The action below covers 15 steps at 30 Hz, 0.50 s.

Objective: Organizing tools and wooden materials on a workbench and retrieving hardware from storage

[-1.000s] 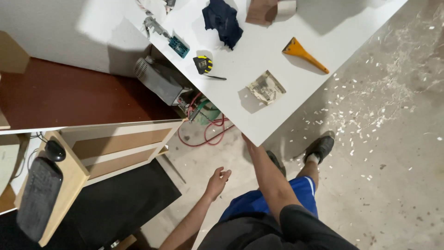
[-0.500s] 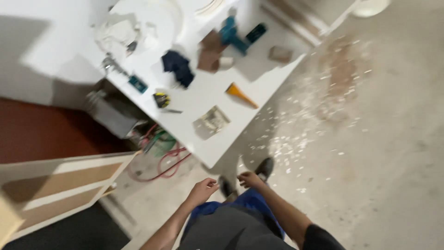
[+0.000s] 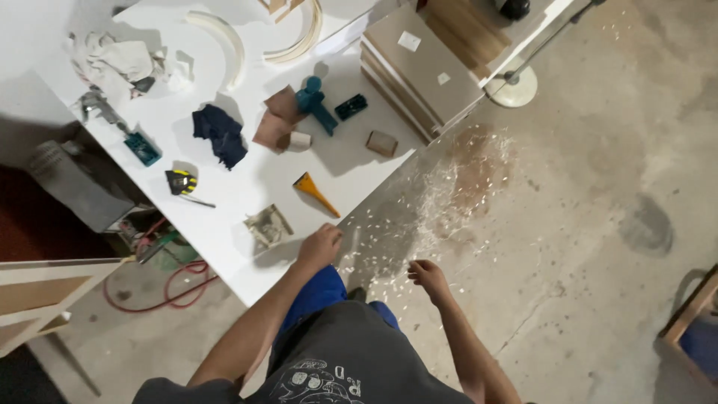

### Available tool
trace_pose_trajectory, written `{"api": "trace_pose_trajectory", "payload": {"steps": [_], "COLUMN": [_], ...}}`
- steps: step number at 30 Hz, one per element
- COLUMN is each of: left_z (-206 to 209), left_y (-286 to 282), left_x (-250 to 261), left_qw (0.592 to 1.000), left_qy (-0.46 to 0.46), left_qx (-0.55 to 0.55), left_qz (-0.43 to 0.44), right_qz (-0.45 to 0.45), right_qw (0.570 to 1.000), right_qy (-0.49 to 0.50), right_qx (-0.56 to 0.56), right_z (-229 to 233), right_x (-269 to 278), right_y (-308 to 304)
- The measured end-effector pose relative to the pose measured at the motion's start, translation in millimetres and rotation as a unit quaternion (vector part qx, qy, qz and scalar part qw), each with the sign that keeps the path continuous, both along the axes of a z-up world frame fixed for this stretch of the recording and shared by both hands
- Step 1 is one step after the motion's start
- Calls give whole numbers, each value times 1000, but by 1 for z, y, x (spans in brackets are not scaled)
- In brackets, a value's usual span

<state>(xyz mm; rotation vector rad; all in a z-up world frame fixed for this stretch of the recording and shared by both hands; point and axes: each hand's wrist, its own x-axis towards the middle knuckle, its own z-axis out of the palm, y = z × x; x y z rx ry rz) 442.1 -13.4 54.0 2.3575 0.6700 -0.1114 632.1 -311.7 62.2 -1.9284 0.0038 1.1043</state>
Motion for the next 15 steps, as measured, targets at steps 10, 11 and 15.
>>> {"api": "trace_pose_trajectory", "payload": {"steps": [10,11,15], "left_z": [-15,-15,-3], "left_y": [74,80,102], "left_x": [68,67,57], "left_qw": [996,995,989], "left_qy": [58,76,68], "left_qx": [52,40,39], "left_qz": [35,56,123], "right_qz": [236,262,294], "right_qw": [954,941,898], "right_qy": [-176,-208,-326], "right_qx": [-52,-50,37], "right_z": [32,36,52], "right_x": [93,99,132], "right_y": [152,166,218]}}
